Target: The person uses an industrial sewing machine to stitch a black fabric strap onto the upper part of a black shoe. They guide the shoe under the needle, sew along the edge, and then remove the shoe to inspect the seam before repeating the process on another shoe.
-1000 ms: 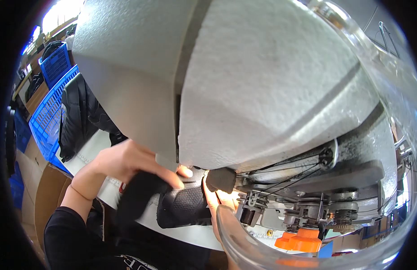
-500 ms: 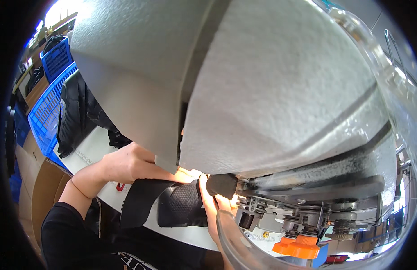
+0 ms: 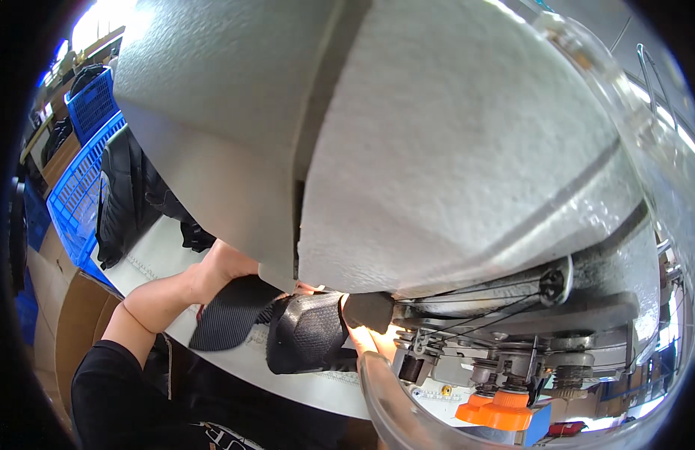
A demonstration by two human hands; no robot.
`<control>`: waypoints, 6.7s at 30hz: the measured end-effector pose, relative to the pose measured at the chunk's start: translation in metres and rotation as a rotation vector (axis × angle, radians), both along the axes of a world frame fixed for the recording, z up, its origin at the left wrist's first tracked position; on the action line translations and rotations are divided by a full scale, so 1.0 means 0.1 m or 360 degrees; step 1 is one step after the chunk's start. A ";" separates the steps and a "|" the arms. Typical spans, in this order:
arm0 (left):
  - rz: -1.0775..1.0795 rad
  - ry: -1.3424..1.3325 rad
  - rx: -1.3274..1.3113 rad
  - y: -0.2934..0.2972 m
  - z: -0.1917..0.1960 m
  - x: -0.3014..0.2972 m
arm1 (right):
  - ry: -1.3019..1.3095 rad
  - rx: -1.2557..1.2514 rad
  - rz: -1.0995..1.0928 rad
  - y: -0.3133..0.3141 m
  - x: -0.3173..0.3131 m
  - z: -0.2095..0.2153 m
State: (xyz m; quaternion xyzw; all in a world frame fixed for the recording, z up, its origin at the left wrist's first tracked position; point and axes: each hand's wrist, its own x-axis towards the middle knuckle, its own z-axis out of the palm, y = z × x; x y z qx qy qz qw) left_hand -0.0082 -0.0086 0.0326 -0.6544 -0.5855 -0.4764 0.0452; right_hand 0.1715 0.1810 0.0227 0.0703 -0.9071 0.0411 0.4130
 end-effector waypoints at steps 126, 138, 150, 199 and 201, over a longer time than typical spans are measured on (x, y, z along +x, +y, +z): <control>0.0440 0.0225 0.0417 0.26 0.02 0.35 | -0.0128 -0.0475 0.0405 0.29 0.09 -0.03; 0.0603 0.0912 0.0349 0.20 -0.07 0.48 | -0.0080 -0.0345 0.0419 0.24 -0.01 0.11; 0.0638 0.0879 0.0371 0.24 -0.05 0.50 | 0.0012 -0.0399 0.0227 0.30 0.13 -0.14; 0.0656 0.0863 0.0410 0.24 -0.04 0.48 | -0.0065 -0.0575 0.0129 0.05 0.20 -0.19; 0.0670 0.0893 0.0432 0.24 -0.04 0.47 | -0.0008 -0.0494 0.0118 0.06 0.20 -0.25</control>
